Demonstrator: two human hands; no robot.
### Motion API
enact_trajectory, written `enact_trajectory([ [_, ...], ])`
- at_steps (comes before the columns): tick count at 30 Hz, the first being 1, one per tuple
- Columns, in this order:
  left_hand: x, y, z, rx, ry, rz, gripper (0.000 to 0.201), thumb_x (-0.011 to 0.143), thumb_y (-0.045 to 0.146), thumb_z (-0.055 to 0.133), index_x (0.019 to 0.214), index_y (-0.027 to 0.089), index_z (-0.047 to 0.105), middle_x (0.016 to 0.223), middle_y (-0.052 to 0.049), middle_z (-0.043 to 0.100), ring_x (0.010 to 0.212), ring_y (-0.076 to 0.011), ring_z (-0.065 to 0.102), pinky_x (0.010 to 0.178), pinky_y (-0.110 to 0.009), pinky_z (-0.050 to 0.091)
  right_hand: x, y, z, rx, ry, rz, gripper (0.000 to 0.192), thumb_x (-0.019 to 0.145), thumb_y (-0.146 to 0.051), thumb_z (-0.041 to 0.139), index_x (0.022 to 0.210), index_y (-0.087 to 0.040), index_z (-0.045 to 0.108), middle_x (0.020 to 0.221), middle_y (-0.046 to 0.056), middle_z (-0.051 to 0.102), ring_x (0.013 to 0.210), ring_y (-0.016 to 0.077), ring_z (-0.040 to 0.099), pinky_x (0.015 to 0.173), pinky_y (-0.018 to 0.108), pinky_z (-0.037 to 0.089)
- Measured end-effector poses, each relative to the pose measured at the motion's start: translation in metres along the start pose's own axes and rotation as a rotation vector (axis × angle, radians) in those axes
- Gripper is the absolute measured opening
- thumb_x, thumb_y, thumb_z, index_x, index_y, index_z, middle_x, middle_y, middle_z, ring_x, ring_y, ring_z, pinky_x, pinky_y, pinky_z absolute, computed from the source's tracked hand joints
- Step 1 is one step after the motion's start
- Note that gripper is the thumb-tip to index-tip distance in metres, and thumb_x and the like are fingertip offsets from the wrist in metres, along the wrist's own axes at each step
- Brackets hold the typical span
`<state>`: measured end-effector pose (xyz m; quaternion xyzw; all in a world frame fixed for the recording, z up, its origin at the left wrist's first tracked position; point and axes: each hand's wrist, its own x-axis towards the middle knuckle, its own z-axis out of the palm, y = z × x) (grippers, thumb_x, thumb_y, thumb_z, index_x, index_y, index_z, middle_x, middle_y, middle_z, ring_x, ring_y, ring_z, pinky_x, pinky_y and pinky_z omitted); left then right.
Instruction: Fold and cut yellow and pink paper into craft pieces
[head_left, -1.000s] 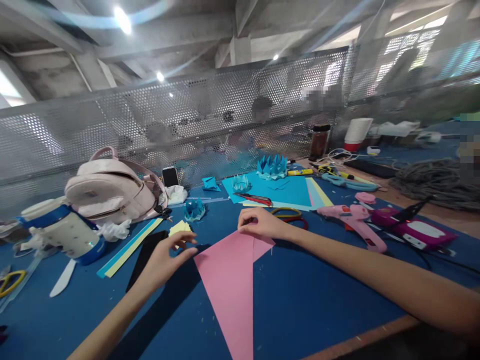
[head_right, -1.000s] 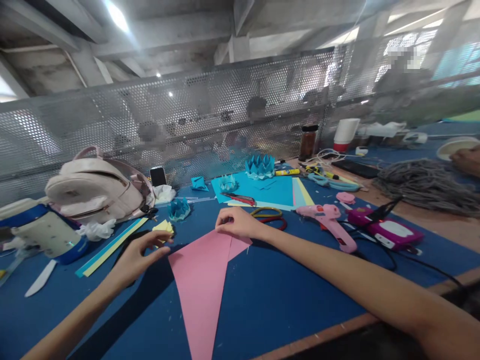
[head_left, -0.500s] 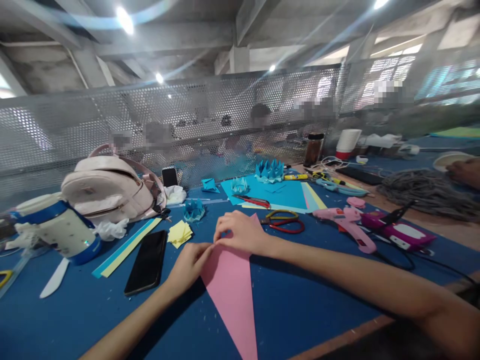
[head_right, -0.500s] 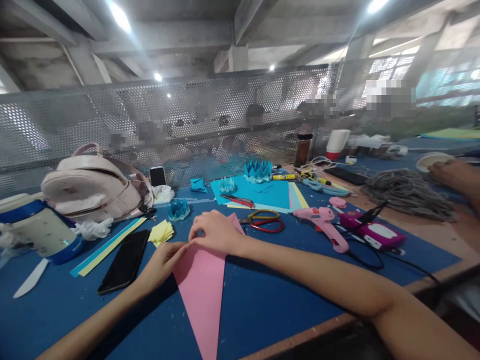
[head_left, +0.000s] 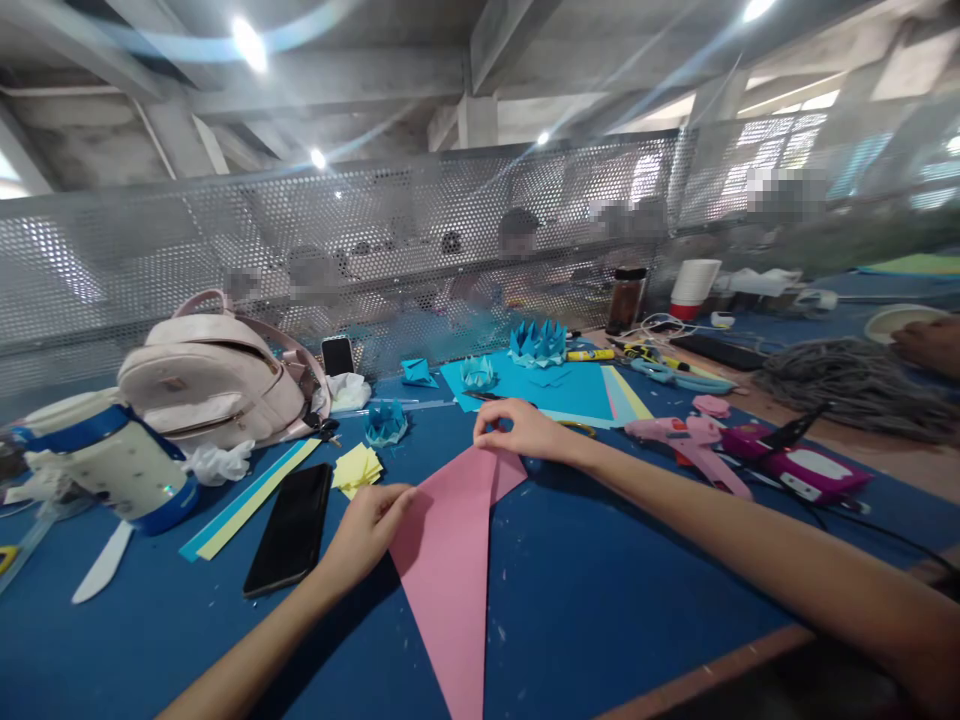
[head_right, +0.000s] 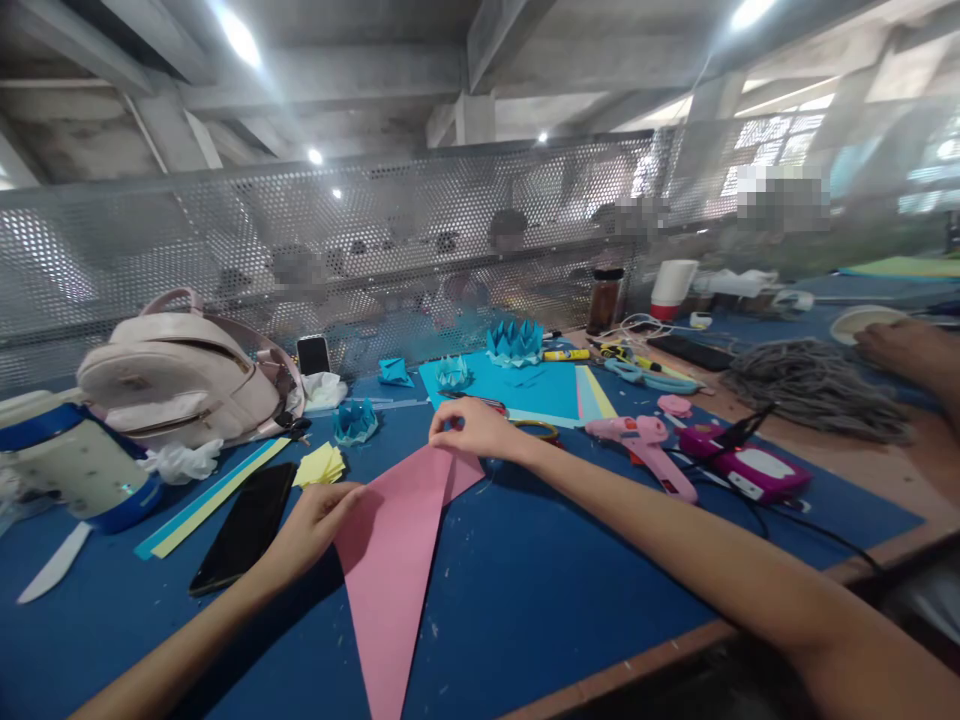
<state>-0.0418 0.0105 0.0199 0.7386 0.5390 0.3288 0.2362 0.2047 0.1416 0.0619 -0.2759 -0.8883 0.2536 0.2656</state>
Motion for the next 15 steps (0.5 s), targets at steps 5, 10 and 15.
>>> enact_trajectory([
  [5, 0.001, -0.003, 0.004, 0.002, 0.015, -0.007, 0.052, 0.095, 0.047, 0.037, 0.079, 0.012, 0.072, 0.056, 0.002, 0.044, 0.055, -0.0139, 0.040, 0.053, -0.024, 0.025, -0.002, 0.032, -0.014, 0.054, 0.070, 0.086, 0.020, 0.076, -0.034, 0.062, 0.073, -0.016, 0.067, 0.081, 0.005, 0.068, 0.075, 0.0177, 0.059, 0.072, 0.030, 0.044],
  [10, 0.000, -0.007, 0.003, -0.021, 0.044, -0.023, 0.053, 0.095, 0.048, 0.037, 0.075, 0.011, 0.069, 0.056, 0.001, 0.044, 0.056, -0.0134, 0.038, 0.053, -0.024, 0.025, -0.004, 0.038, -0.029, 0.073, 0.212, 0.139, 0.025, 0.078, -0.040, 0.060, 0.075, -0.015, 0.065, 0.078, 0.004, 0.064, 0.070, 0.0170, 0.055, 0.068, 0.030, 0.041],
  [15, -0.001, -0.015, 0.002, -0.061, 0.067, -0.037, 0.056, 0.094, 0.053, 0.037, 0.076, 0.010, 0.070, 0.055, 0.000, 0.047, 0.055, -0.0142, 0.041, 0.052, -0.025, 0.029, -0.009, 0.015, -0.027, 0.168, 0.185, 0.120, 0.027, 0.082, -0.042, 0.059, 0.089, -0.017, 0.067, 0.094, 0.006, 0.067, 0.082, 0.0182, 0.058, 0.073, 0.030, 0.043],
])
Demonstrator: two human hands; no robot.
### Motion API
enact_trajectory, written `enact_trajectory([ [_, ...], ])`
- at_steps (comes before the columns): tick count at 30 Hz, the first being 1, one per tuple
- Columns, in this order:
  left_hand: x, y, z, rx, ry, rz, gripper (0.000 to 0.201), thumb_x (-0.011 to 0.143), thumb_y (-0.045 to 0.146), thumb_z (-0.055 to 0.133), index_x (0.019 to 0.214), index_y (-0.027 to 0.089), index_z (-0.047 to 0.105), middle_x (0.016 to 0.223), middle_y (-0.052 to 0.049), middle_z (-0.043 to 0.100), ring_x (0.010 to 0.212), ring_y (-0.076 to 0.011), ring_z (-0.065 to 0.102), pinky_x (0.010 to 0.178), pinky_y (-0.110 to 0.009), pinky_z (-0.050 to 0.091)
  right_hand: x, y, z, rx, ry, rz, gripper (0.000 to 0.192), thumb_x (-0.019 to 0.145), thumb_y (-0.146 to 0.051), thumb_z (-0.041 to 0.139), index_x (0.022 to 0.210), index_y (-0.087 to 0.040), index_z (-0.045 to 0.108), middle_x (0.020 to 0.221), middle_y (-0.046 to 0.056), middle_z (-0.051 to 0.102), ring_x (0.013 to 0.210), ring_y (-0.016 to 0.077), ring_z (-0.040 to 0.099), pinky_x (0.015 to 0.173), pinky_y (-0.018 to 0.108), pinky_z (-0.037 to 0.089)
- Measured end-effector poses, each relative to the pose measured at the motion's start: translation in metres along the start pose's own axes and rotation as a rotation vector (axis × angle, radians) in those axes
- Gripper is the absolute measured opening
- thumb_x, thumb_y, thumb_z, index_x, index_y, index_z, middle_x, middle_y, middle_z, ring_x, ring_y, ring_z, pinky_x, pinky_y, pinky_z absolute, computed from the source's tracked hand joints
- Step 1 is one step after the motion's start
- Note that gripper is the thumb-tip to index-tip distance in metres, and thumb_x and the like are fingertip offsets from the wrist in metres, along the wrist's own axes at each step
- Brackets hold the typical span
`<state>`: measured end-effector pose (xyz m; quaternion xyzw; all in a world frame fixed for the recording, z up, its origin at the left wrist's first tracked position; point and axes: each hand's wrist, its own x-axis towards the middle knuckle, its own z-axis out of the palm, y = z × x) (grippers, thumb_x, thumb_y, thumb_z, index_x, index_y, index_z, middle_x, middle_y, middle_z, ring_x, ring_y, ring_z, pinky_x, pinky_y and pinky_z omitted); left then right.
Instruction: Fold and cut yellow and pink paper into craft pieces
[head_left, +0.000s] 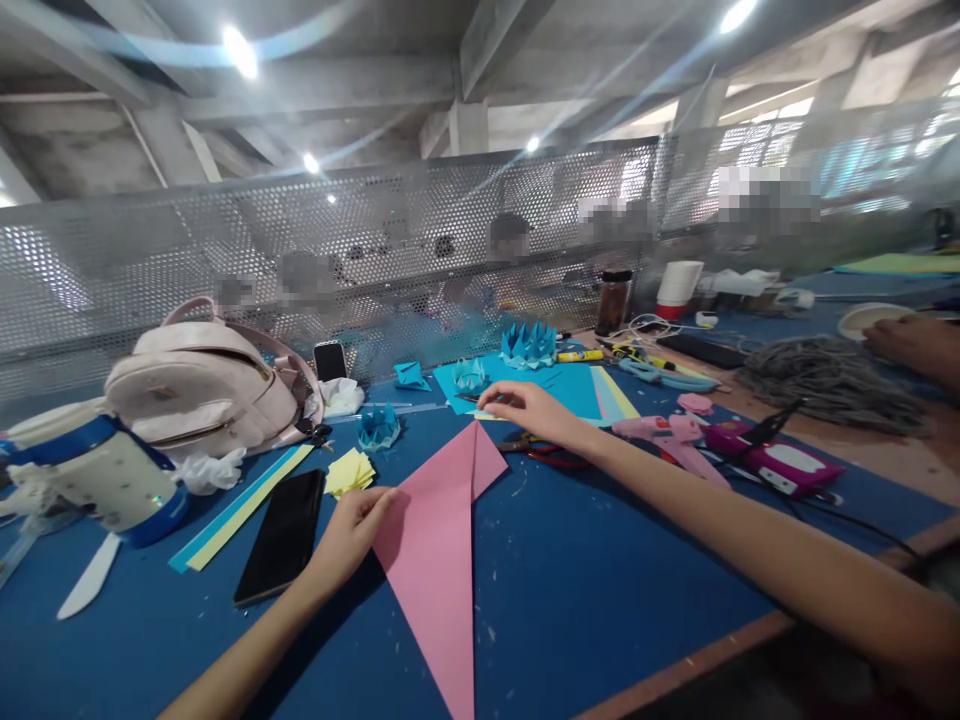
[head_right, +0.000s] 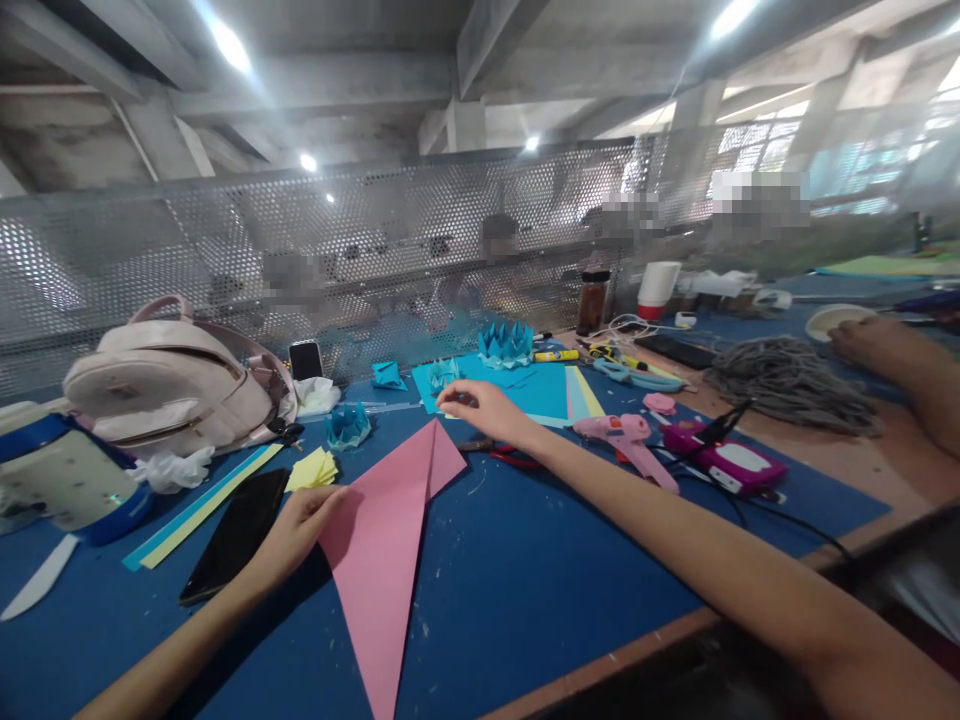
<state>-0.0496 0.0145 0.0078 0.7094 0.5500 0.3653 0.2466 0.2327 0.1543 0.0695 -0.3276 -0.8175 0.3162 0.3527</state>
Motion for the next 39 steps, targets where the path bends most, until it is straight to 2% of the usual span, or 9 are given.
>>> enact_trajectory([
  [6, 0.002, 0.002, -0.002, -0.007, 0.004, 0.009, 0.053, 0.091, 0.053, 0.043, 0.072, 0.013, 0.073, 0.055, -0.002, 0.056, 0.055, -0.0171, 0.050, 0.054, -0.026, 0.036, -0.007, 0.000, 0.028, 0.159, -0.054, 0.075, 0.033, 0.077, -0.049, 0.065, 0.077, -0.016, 0.065, 0.074, 0.003, 0.064, 0.067, 0.0158, 0.056, 0.062, 0.028, 0.041],
  [9, 0.011, 0.013, -0.005, 0.006, 0.008, 0.014, 0.034, 0.085, 0.044, 0.057, 0.083, 0.017, 0.077, 0.074, -0.005, 0.071, 0.071, -0.0232, 0.063, 0.067, -0.028, 0.045, -0.009, 0.005, 0.034, 0.228, -0.025, 0.103, 0.038, 0.073, -0.053, 0.067, 0.076, -0.016, 0.065, 0.070, 0.002, 0.062, 0.062, 0.0138, 0.052, 0.056, 0.026, 0.036],
  [12, 0.031, 0.032, 0.000, 0.013, 0.045, 0.021, 0.023, 0.080, 0.035, 0.065, 0.090, 0.020, 0.079, 0.089, -0.006, 0.077, 0.082, -0.0261, 0.067, 0.074, -0.030, 0.048, -0.012, 0.002, 0.037, 0.287, -0.017, 0.102, 0.038, 0.070, -0.053, 0.071, 0.075, -0.016, 0.066, 0.069, 0.001, 0.061, 0.061, 0.0133, 0.050, 0.056, 0.027, 0.035],
  [18, 0.083, 0.067, 0.037, -0.045, 0.092, 0.101, 0.024, 0.082, 0.034, 0.061, 0.071, 0.017, 0.073, 0.068, -0.003, 0.071, 0.065, -0.0184, 0.063, 0.059, -0.024, 0.042, -0.021, -0.002, 0.040, 0.390, 0.058, 0.080, 0.034, 0.072, -0.050, 0.072, 0.072, -0.018, 0.063, 0.069, 0.000, 0.058, 0.065, 0.0137, 0.049, 0.060, 0.027, 0.036],
  [22, 0.091, 0.071, 0.044, -0.062, 0.116, 0.119, 0.026, 0.081, 0.034, 0.061, 0.061, 0.016, 0.062, 0.059, 0.000, 0.061, 0.056, -0.0140, 0.054, 0.055, -0.023, 0.038, -0.020, 0.009, 0.030, 0.459, 0.150, 0.086, 0.033, 0.076, -0.050, 0.070, 0.072, -0.019, 0.058, 0.074, 0.000, 0.058, 0.070, 0.0147, 0.050, 0.064, 0.028, 0.036],
  [26, 0.071, 0.060, 0.028, -0.046, 0.114, 0.079, 0.028, 0.081, 0.035, 0.059, 0.060, 0.017, 0.058, 0.055, 0.001, 0.058, 0.053, -0.0137, 0.053, 0.054, -0.023, 0.038, -0.018, 0.016, 0.025, 0.515, 0.183, 0.096, 0.032, 0.074, -0.047, 0.072, 0.070, -0.020, 0.057, 0.073, -0.001, 0.057, 0.070, 0.0151, 0.050, 0.065, 0.027, 0.036],
  [31, 0.025, 0.043, 0.004, -0.010, 0.120, 0.010, 0.030, 0.083, 0.039, 0.060, 0.062, 0.018, 0.059, 0.056, 0.000, 0.059, 0.054, -0.0153, 0.054, 0.056, -0.025, 0.040, -0.016, 0.016, 0.027, 0.574, 0.176, 0.095, 0.031, 0.072, -0.046, 0.075, 0.069, -0.020, 0.058, 0.072, -0.001, 0.057, 0.070, 0.0151, 0.050, 0.065, 0.027, 0.036],
  [36, -0.030, 0.024, -0.009, 0.020, 0.115, -0.061, 0.032, 0.084, 0.039, 0.060, 0.061, 0.017, 0.060, 0.059, -0.003, 0.063, 0.059, -0.0186, 0.059, 0.061, -0.028, 0.043, -0.009, 0.024, 0.016, 0.618, 0.236, 0.098, 0.033, 0.069, -0.046, 0.076, 0.069, -0.021, 0.055, 0.071, -0.002, 0.056, 0.067, 0.0143, 0.048, 0.062, 0.027, 0.035],
  [39, -0.045, 0.013, -0.014, -0.021, 0.117, -0.132, 0.033, 0.085, 0.041, 0.059, 0.062, 0.017, 0.061, 0.058, -0.003, 0.063, 0.058, -0.0192, 0.060, 0.059, -0.028, 0.044, -0.008, 0.024, 0.014, 0.626, 0.228, 0.102, 0.034, 0.069, -0.046, 0.077, 0.069, -0.020, 0.056, 0.070, -0.002, 0.056, 0.065, 0.0138, 0.048, 0.060, 0.026, 0.034],
])
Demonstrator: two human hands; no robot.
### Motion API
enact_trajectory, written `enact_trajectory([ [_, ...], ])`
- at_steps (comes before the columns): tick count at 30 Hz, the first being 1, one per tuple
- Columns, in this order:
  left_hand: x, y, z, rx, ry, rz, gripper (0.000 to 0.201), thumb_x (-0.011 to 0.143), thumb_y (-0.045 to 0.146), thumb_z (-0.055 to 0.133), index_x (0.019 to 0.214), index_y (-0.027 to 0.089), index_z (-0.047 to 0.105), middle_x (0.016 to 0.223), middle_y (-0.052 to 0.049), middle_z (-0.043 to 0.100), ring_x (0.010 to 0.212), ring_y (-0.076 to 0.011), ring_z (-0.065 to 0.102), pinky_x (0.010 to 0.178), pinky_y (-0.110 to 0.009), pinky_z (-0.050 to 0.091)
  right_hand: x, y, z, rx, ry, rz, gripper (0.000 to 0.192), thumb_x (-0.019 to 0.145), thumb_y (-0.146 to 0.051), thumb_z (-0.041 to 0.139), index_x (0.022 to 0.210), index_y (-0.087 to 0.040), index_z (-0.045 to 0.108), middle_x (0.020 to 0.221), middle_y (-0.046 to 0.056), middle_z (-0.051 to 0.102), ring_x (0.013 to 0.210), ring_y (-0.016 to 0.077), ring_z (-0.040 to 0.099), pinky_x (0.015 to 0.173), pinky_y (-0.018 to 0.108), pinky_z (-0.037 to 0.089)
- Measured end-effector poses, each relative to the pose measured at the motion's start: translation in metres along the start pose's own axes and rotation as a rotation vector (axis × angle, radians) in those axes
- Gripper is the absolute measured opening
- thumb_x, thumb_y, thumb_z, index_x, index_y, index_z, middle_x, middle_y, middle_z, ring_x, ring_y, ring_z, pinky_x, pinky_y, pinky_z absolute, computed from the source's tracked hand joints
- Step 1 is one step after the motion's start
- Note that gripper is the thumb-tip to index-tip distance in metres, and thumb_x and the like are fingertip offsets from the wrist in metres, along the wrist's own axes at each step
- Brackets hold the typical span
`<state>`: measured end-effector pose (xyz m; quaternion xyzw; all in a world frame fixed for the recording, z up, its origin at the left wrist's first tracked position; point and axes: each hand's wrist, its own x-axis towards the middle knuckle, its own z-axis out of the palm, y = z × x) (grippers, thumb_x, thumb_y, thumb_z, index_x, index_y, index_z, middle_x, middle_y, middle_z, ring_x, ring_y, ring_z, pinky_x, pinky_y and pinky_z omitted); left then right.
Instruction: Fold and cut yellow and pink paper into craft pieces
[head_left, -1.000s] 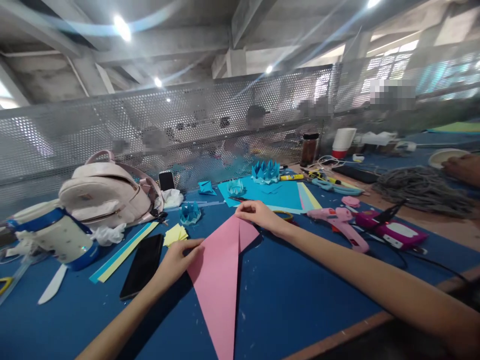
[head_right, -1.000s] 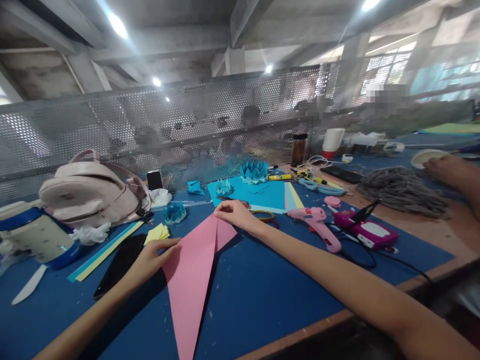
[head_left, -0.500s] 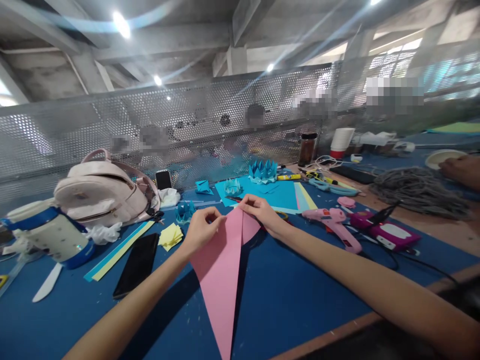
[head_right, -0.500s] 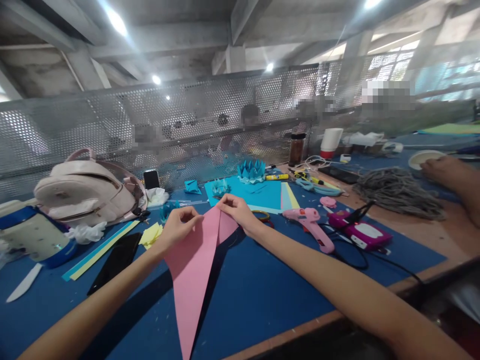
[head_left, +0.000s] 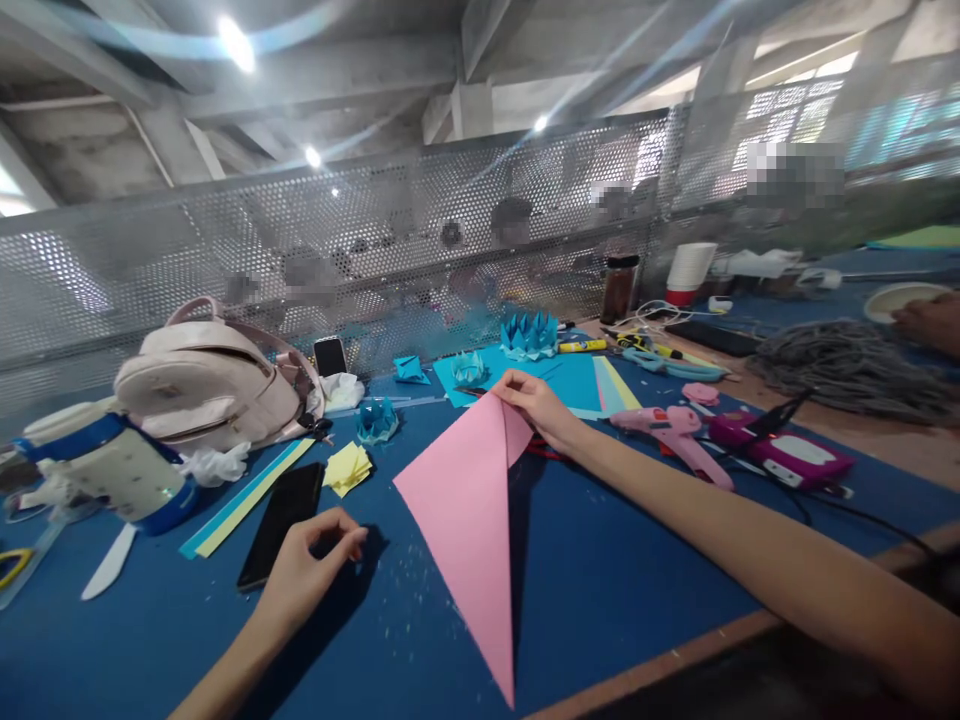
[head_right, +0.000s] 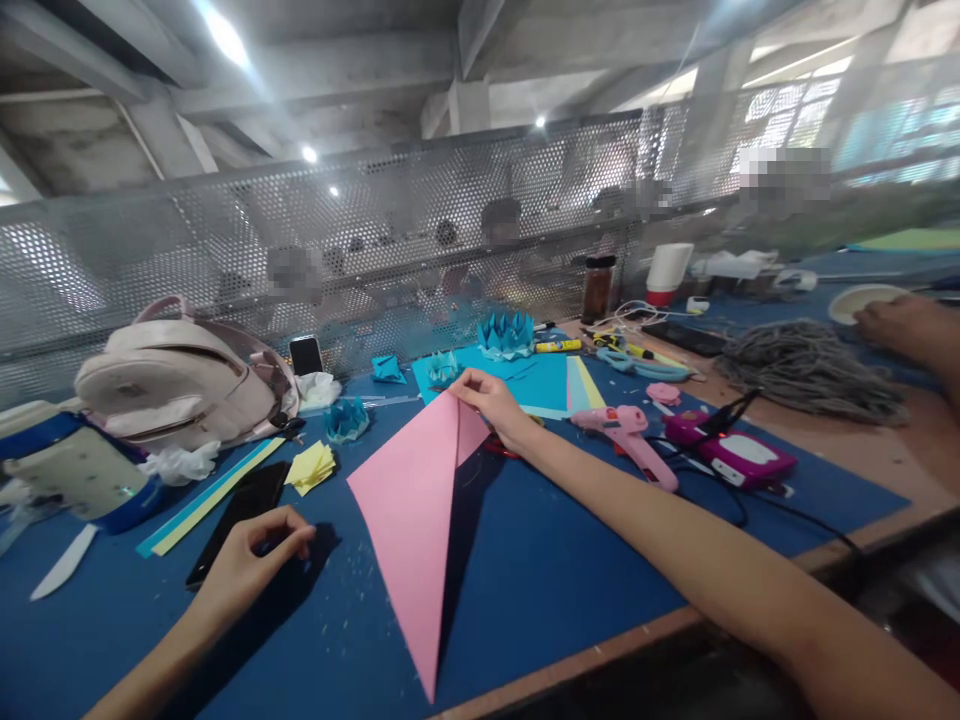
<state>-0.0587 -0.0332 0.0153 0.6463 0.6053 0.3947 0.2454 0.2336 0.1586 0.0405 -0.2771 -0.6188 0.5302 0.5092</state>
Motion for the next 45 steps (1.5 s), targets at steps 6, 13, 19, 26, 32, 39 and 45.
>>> enact_trajectory([
  [6, 0.031, 0.010, 0.001, -0.069, 0.103, 0.064, 0.024, 0.082, 0.041, 0.061, 0.087, 0.019, 0.067, 0.087, -0.007, 0.069, 0.081, -0.0234, 0.062, 0.073, -0.031, 0.046, -0.008, -0.001, 0.012, -0.009, -0.067, -0.003, 0.032, 0.071, -0.046, 0.076, 0.070, -0.019, 0.058, 0.069, -0.002, 0.056, 0.064, 0.0128, 0.047, 0.060, 0.026, 0.034],
  [13, 0.090, 0.051, 0.016, -0.263, 0.045, 0.112, 0.040, 0.086, 0.052, 0.052, 0.096, 0.018, 0.070, 0.094, -0.006, 0.070, 0.087, -0.0226, 0.062, 0.073, -0.027, 0.046, -0.004, 0.005, 0.002, -0.015, 0.025, -0.005, 0.036, 0.068, -0.051, 0.074, 0.071, -0.019, 0.058, 0.068, -0.002, 0.053, 0.064, 0.0137, 0.046, 0.058, 0.025, 0.034],
  [19, 0.104, 0.053, 0.023, -0.420, 0.004, -0.039, 0.070, 0.084, 0.073, 0.040, 0.104, 0.013, 0.070, 0.092, -0.011, 0.073, 0.081, -0.0246, 0.068, 0.065, -0.028, 0.050, -0.004, 0.009, -0.001, -0.026, 0.132, 0.035, 0.036, 0.069, -0.051, 0.071, 0.072, -0.020, 0.054, 0.068, -0.002, 0.051, 0.062, 0.0127, 0.044, 0.054, 0.024, 0.032],
  [26, 0.108, 0.061, 0.008, -0.423, -0.083, -0.132, 0.081, 0.077, 0.082, 0.039, 0.090, 0.010, 0.074, 0.077, -0.013, 0.074, 0.068, -0.0249, 0.069, 0.058, -0.029, 0.050, -0.005, 0.011, 0.000, -0.056, 0.164, 0.031, 0.034, 0.070, -0.050, 0.071, 0.072, -0.020, 0.055, 0.065, -0.003, 0.051, 0.061, 0.0133, 0.043, 0.055, 0.025, 0.031],
  [32, 0.118, 0.071, 0.015, -0.286, -0.083, -0.087, 0.037, 0.061, 0.049, 0.079, 0.073, 0.014, 0.077, 0.068, -0.006, 0.072, 0.062, -0.0183, 0.062, 0.052, -0.022, 0.039, -0.007, 0.011, 0.003, -0.086, 0.131, -0.009, 0.033, 0.070, -0.049, 0.070, 0.072, -0.019, 0.056, 0.071, -0.001, 0.055, 0.068, 0.0146, 0.047, 0.061, 0.026, 0.034],
  [39, 0.103, 0.046, 0.031, -0.265, 0.011, -0.120, 0.029, 0.061, 0.043, 0.076, 0.067, 0.014, 0.073, 0.061, -0.002, 0.067, 0.056, -0.0143, 0.057, 0.051, -0.021, 0.036, -0.006, 0.014, 0.002, -0.129, 0.101, -0.043, 0.031, 0.072, -0.047, 0.069, 0.070, -0.020, 0.055, 0.074, -0.001, 0.058, 0.073, 0.0165, 0.051, 0.067, 0.028, 0.037],
  [45, 0.085, 0.027, 0.021, -0.293, 0.031, -0.204, 0.038, 0.061, 0.051, 0.075, 0.069, 0.014, 0.072, 0.062, -0.003, 0.067, 0.055, -0.0148, 0.058, 0.050, -0.022, 0.039, -0.006, 0.015, 0.006, -0.153, 0.066, -0.050, 0.031, 0.073, -0.048, 0.069, 0.070, -0.020, 0.055, 0.074, -0.001, 0.058, 0.073, 0.0169, 0.050, 0.067, 0.028, 0.037],
])
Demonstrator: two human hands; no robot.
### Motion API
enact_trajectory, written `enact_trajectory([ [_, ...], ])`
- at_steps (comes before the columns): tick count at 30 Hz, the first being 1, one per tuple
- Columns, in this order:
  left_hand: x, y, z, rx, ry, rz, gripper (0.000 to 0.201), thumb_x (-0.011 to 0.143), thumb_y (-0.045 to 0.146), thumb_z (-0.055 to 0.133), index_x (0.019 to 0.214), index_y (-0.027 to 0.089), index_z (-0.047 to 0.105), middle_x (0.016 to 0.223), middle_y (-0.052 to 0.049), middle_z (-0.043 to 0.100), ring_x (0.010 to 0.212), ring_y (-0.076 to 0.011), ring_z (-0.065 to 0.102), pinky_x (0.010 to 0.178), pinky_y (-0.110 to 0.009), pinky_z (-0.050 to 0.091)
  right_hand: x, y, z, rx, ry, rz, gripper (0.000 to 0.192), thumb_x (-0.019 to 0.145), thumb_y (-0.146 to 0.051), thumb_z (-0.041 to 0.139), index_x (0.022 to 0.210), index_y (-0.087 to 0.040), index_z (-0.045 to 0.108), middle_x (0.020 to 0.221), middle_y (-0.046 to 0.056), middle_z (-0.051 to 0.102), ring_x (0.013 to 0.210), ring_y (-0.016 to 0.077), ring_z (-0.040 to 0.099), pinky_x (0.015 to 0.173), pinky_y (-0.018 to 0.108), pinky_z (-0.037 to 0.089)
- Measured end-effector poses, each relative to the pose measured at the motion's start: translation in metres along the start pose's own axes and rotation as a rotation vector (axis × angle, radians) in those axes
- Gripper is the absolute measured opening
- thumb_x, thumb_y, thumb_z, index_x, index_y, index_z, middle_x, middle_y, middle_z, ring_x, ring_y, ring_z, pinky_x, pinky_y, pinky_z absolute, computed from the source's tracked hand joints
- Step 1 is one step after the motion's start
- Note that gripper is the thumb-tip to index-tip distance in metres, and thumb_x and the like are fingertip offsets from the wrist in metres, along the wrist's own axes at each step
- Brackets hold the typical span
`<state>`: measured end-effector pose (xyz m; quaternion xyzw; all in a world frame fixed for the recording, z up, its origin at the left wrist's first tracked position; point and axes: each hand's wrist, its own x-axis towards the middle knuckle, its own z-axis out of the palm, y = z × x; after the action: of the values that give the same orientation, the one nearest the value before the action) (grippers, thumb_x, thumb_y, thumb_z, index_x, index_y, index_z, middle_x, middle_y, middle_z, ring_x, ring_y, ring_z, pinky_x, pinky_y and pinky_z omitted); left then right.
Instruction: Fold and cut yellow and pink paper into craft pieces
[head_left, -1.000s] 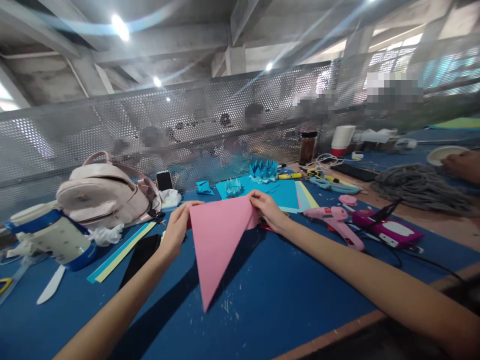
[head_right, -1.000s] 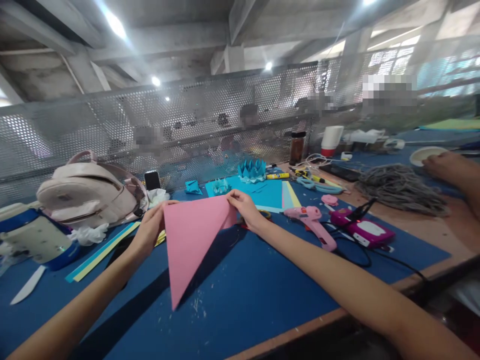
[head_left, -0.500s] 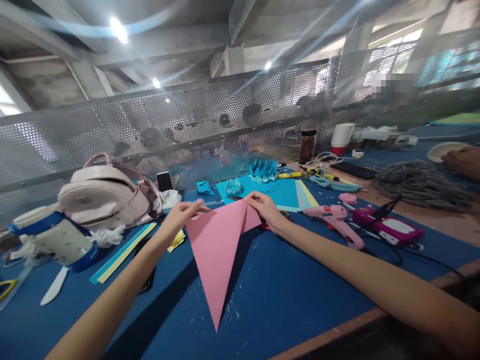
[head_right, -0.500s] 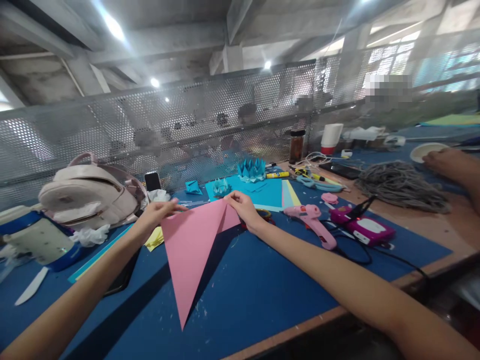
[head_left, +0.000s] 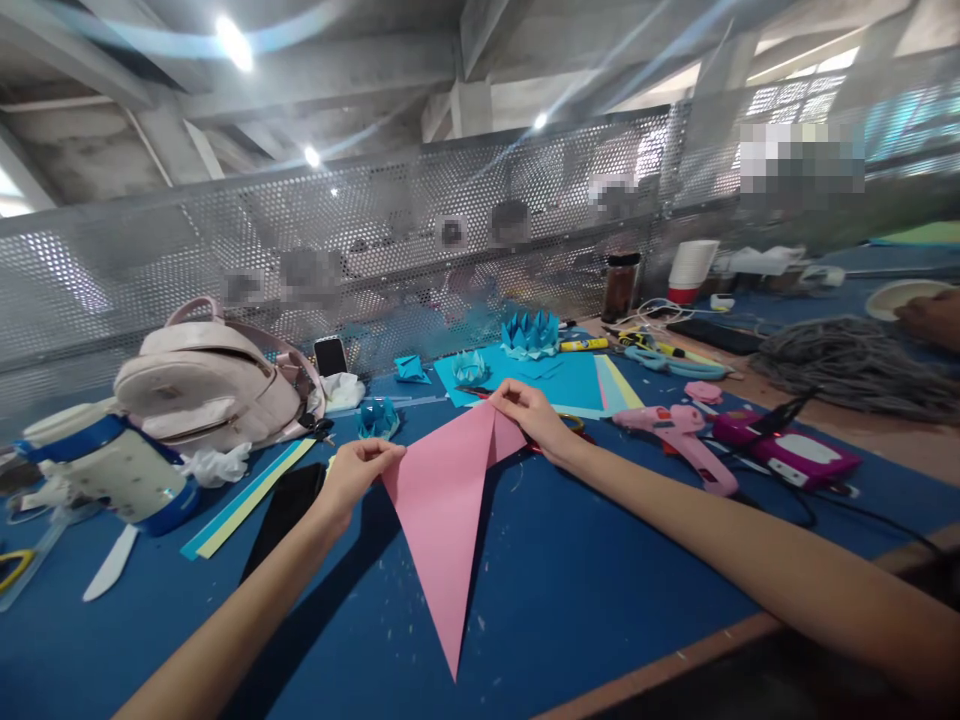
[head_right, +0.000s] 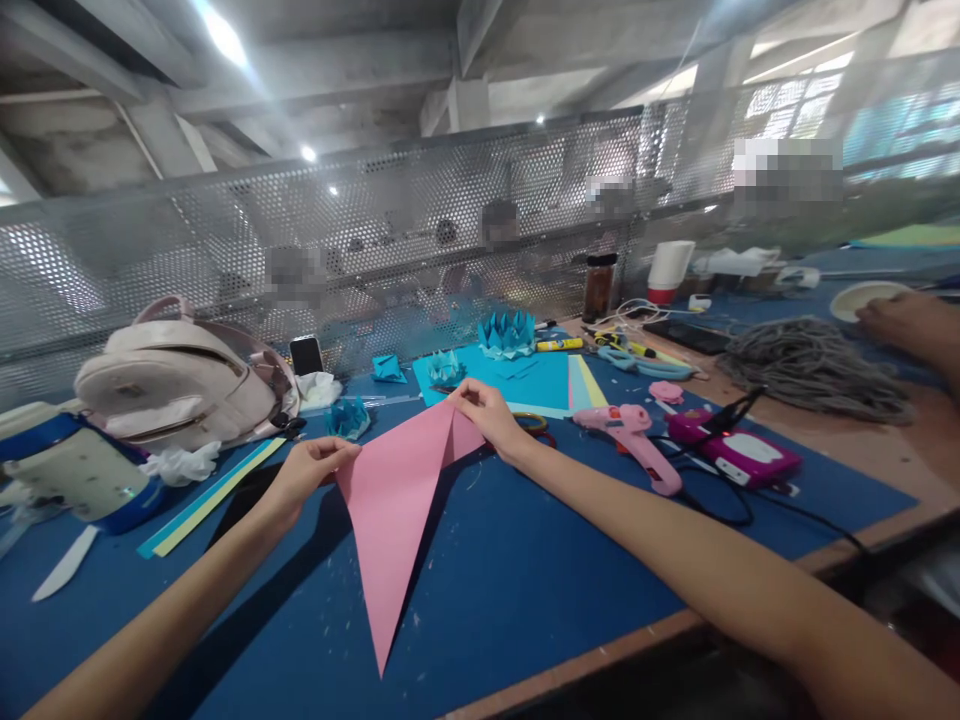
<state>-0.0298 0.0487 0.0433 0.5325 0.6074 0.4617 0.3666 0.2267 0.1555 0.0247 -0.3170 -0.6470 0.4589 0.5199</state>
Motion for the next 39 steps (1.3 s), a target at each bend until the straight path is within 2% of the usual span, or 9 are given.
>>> enact_trajectory([
  [7, -0.019, -0.008, -0.014, -0.053, 0.035, 0.000, 0.037, 0.060, 0.051, 0.078, 0.063, 0.015, 0.068, 0.064, -0.003, 0.066, 0.063, -0.0164, 0.060, 0.060, -0.025, 0.046, -0.003, -0.006, 0.004, 0.011, -0.071, 0.018, 0.030, 0.075, -0.046, 0.071, 0.069, -0.020, 0.057, 0.071, -0.001, 0.056, 0.067, 0.0149, 0.048, 0.063, 0.028, 0.035],
  [15, -0.038, -0.028, -0.036, -0.114, 0.046, -0.101, 0.043, 0.057, 0.052, 0.083, 0.070, 0.013, 0.069, 0.083, -0.013, 0.074, 0.076, -0.0246, 0.070, 0.064, -0.028, 0.051, 0.007, -0.006, -0.005, 0.047, -0.032, 0.036, 0.033, 0.070, -0.047, 0.074, 0.068, -0.020, 0.056, 0.071, -0.001, 0.056, 0.068, 0.0155, 0.048, 0.065, 0.029, 0.035],
  [18, -0.037, -0.033, -0.030, -0.201, -0.014, -0.149, 0.047, 0.057, 0.056, 0.082, 0.074, 0.015, 0.066, 0.077, -0.009, 0.073, 0.072, -0.0231, 0.070, 0.067, -0.032, 0.054, 0.005, -0.008, -0.002, 0.069, -0.062, 0.049, 0.032, 0.071, -0.046, 0.075, 0.070, -0.020, 0.057, 0.071, -0.001, 0.058, 0.068, 0.0157, 0.049, 0.065, 0.029, 0.036],
  [21, -0.031, -0.033, -0.019, -0.304, -0.068, -0.179, 0.053, 0.065, 0.067, 0.072, 0.079, 0.017, 0.061, 0.060, 0.000, 0.063, 0.057, -0.0173, 0.065, 0.065, -0.034, 0.056, 0.000, -0.010, 0.000, 0.092, -0.077, 0.057, 0.031, 0.072, -0.046, 0.075, 0.071, -0.020, 0.058, 0.073, 0.000, 0.060, 0.070, 0.0160, 0.051, 0.066, 0.029, 0.038],
  [24, -0.025, -0.028, -0.011, -0.374, -0.085, -0.176, 0.053, 0.070, 0.069, 0.067, 0.070, 0.017, 0.055, 0.052, 0.005, 0.052, 0.047, -0.0109, 0.055, 0.057, -0.026, 0.052, -0.002, -0.011, -0.001, 0.120, -0.074, 0.064, 0.031, 0.072, -0.046, 0.075, 0.071, -0.020, 0.058, 0.074, 0.000, 0.060, 0.071, 0.0158, 0.051, 0.066, 0.029, 0.039],
  [28, -0.018, -0.014, -0.009, -0.404, -0.057, -0.171, 0.047, 0.068, 0.060, 0.075, 0.069, 0.017, 0.057, 0.060, 0.001, 0.059, 0.051, -0.0106, 0.057, 0.053, -0.021, 0.047, -0.003, -0.011, -0.002, 0.182, -0.114, 0.105, 0.033, 0.072, -0.046, 0.076, 0.071, -0.020, 0.056, 0.071, -0.002, 0.059, 0.065, 0.0137, 0.051, 0.062, 0.027, 0.039],
  [32, -0.009, -0.004, -0.011, -0.382, -0.062, -0.202, 0.047, 0.067, 0.054, 0.078, 0.090, 0.014, 0.068, 0.078, -0.007, 0.071, 0.063, -0.0160, 0.065, 0.057, -0.023, 0.049, -0.004, -0.015, -0.003, 0.244, -0.212, 0.188, 0.035, 0.073, -0.051, 0.074, 0.074, -0.020, 0.057, 0.070, -0.002, 0.059, 0.061, 0.0130, 0.052, 0.055, 0.024, 0.038],
  [35, -0.003, -0.001, -0.013, -0.327, -0.071, -0.197, 0.044, 0.065, 0.050, 0.080, 0.085, 0.012, 0.069, 0.064, -0.003, 0.068, 0.049, -0.0127, 0.059, 0.046, -0.020, 0.042, -0.005, -0.019, -0.008, 0.268, -0.324, 0.269, 0.045, 0.078, -0.063, 0.063, 0.080, -0.018, 0.064, 0.079, 0.003, 0.065, 0.067, 0.0157, 0.058, 0.056, 0.024, 0.043],
  [39, -0.005, 0.007, -0.011, -0.263, -0.113, -0.149, 0.041, 0.063, 0.048, 0.081, 0.074, 0.012, 0.066, 0.053, 0.001, 0.062, 0.042, -0.0099, 0.053, 0.040, -0.018, 0.035, -0.010, -0.022, -0.013, 0.379, -0.719, 0.564, 0.068, 0.090, -0.072, 0.035, 0.111, -0.015, 0.065, 0.112, 0.011, 0.067, 0.092, 0.0201, 0.064, 0.070, 0.026, 0.050],
])
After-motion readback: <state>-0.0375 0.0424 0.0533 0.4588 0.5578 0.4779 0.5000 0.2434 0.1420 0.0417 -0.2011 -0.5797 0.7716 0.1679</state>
